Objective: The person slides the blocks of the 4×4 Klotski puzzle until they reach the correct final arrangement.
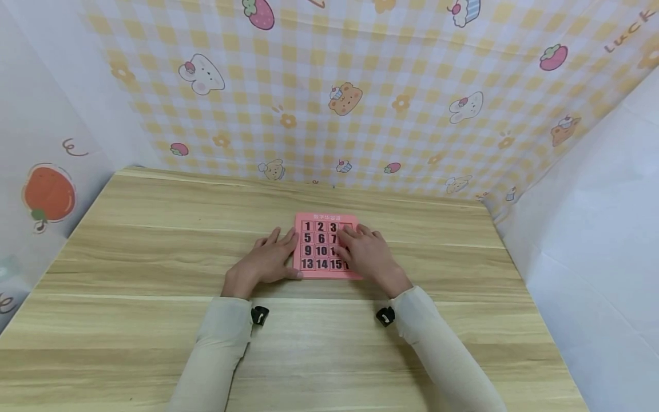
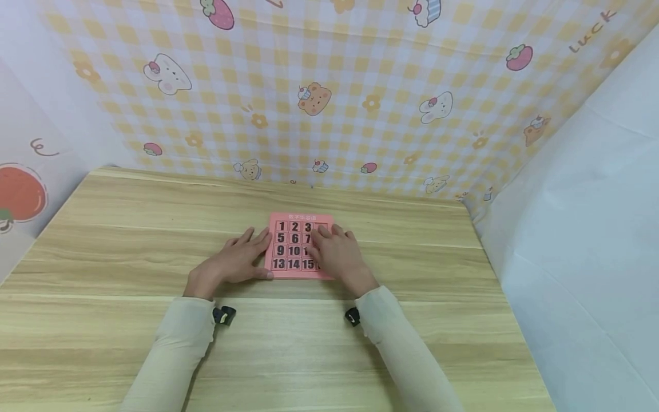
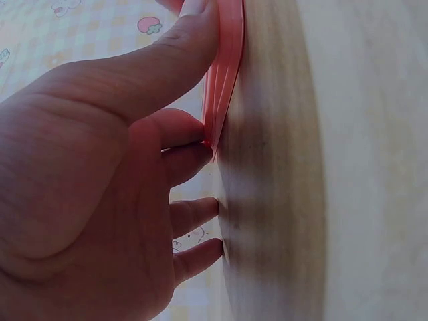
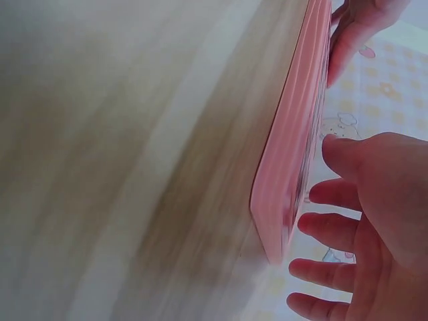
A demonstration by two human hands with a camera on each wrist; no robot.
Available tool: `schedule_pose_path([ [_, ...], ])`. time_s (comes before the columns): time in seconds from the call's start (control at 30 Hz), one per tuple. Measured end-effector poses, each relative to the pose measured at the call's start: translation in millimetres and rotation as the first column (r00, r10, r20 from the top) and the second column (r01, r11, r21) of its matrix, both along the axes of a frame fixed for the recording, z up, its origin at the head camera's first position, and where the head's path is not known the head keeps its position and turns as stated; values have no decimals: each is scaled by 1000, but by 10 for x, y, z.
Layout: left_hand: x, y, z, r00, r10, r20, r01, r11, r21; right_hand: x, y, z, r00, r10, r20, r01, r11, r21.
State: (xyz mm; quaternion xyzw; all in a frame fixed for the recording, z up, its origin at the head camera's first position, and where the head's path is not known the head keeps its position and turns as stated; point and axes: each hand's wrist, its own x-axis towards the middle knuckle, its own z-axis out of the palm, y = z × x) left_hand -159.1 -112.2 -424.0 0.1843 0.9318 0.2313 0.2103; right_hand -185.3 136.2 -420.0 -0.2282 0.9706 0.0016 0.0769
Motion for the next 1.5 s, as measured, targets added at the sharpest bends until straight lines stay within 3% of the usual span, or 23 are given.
schedule_pose_path([
  [0.33, 2, 2, -13, 1000, 7, 4, -7, 1000, 2, 114, 110, 10, 999, 24, -29, -23, 999, 36],
  [0.73, -6, 3, -5, 1000, 0, -1, 0, 1000, -1, 235, 163, 6, 997, 55, -62, -54, 998, 9],
  [1.5, 9, 5, 19, 1000, 8, 10, -8, 1000, 9, 246, 140, 11, 999, 28, -24, -27, 999, 18],
])
